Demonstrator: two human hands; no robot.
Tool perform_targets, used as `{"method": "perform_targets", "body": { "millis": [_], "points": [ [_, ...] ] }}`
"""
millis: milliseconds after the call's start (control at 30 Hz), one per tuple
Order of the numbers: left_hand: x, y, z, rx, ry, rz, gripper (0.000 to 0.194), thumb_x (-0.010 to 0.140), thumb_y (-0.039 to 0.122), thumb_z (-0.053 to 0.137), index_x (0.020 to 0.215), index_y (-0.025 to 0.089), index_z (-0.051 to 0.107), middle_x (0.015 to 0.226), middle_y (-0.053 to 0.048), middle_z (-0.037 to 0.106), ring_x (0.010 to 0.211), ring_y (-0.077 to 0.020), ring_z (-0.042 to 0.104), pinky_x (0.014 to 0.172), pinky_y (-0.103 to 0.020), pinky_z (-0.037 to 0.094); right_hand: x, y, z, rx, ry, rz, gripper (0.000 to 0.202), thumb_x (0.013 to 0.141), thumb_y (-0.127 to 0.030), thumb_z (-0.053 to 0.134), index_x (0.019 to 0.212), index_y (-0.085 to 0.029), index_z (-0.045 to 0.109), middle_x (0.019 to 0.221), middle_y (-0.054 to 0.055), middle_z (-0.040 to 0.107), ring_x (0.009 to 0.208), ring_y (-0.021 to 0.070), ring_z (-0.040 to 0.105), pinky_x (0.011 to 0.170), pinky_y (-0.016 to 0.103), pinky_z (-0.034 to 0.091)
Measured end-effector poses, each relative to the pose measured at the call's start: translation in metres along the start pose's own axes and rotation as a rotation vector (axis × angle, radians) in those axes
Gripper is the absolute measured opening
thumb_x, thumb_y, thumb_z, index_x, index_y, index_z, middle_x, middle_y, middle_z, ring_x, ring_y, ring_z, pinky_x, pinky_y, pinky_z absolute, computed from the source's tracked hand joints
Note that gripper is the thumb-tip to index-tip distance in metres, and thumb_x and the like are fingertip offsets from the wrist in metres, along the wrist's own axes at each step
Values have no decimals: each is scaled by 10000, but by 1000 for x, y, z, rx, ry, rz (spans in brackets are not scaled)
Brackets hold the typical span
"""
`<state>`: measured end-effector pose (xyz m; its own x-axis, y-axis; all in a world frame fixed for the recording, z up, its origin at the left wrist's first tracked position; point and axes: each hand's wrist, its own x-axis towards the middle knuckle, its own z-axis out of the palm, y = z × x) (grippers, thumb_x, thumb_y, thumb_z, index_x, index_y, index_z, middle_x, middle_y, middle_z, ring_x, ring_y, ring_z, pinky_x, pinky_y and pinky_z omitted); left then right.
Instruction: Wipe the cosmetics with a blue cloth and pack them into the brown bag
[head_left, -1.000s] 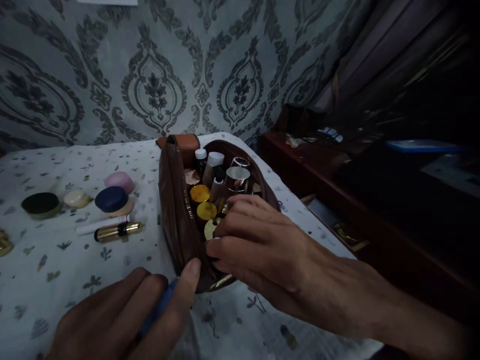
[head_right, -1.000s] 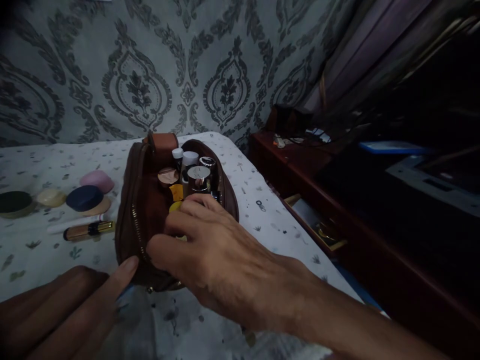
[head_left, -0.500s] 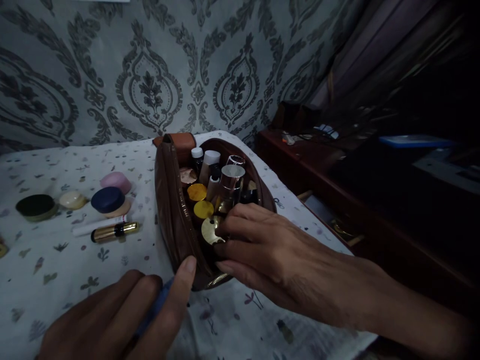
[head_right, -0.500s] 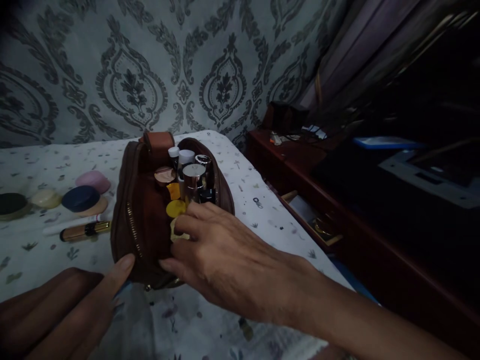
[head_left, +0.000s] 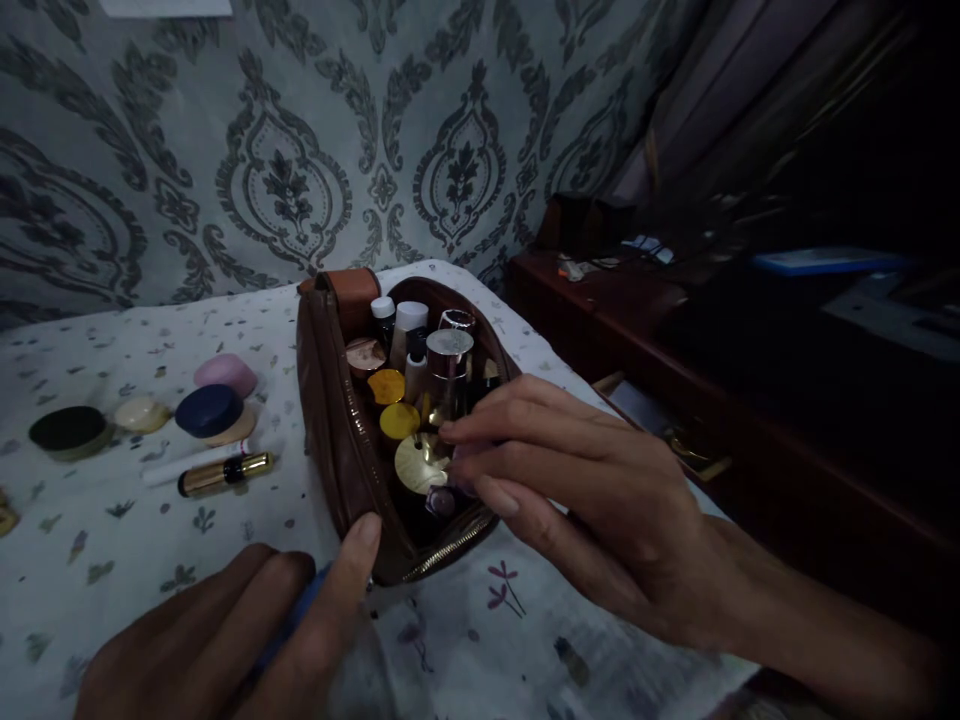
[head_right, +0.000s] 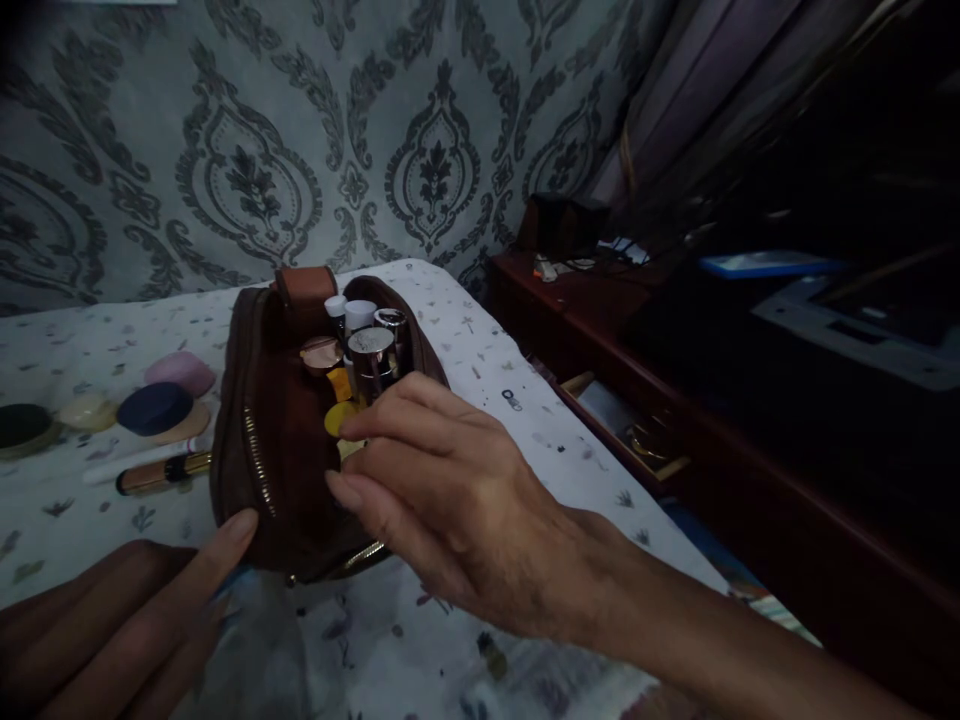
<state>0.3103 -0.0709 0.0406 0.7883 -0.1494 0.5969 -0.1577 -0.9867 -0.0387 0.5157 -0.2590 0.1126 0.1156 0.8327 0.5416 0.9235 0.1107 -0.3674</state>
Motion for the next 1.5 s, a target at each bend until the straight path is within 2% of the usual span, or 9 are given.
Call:
{"method": "perform_targets", "body": {
  "millis": [233,467,567,733,867,1033,1200,1333,1500],
  "points": [
    [24,13,-12,93,-83,9,558,946,149,448,1495,127,347,718,-14,628,576,-118,603,511,-201,471,-9,-14,15,-149,-34,-95,226,975,-214,506,1130,-137,652,1188,150,671,1177,260,593,950,441,560],
    [-14,-5,-9,199,-65,-163,536,991,190,384,1500,130,226,978,-99,736,782,-185,727,575,-229,548,-20,-23,46,-188,180,-92,291,908,-123,561,1194,-140,613,1206,152,661,1199,275,591,988,467,548],
    [-42,-33,-34,329,-140,-357,457,983,257,433,1421,151,357,1096,-104,724,881,-229,734,641,-268,572,-25,-27,51,-175,266,-74,333,887,-124,584,1217,-163,618,1214,142,654,1201,283,593,974,453,555],
    [-97,-99,-104,562,-112,-949,409,944,374,421,1297,184,502,944,-67,718,760,-244,700,675,-322,532,-38,-44,71,-100,344,-96,292,858,-81,580,1112,-197,665,1208,132,655,1149,283,630,947,446,565],
    [-137,-130,-130,593,-200,-1118,342,972,325,317,1138,140,551,1034,-113,693,892,-259,679,703,-309,491,-40,-59,104,47,275,-158,330,840,-29,577,1118,-193,643,1114,118,692,1104,245,654,885,360,595],
    [-169,-142,-110,522,-246,-1265,342,972,344,319,1006,146,596,945,-129,703,881,-252,681,699,-300,478,-24,-72,148,286,154,-77,221,887,-111,527,1038,-207,657,1013,87,716,984,205,695,827,317,603],
    [-183,-144,-104,447,-172,-1239,339,960,373,362,986,168,631,904,-106,718,837,-248,684,671,-299,475,-1,-82,186,525,-13,205,204,861,-207,508,953,-200,690,915,65,734,852,211,706,762,344,590],
    [-175,-129,-101,365,-33,-1039,339,949,407,401,956,167,640,846,-38,701,793,-212,673,656,-293,477,17,-89,216,660,-102,385,205,818,-228,525,917,-168,694,877,74,738,808,214,688,733,334,555],
    [-140,-90,-76,-15,-117,-978,364,919,454,409,824,179,628,687,10,650,658,-169,633,626,-272,478,24,-87,232,650,-52,396,277,831,-270,530,1049,-160,660,1008,88,711,805,188,642,765,337,519]
  ]
}}
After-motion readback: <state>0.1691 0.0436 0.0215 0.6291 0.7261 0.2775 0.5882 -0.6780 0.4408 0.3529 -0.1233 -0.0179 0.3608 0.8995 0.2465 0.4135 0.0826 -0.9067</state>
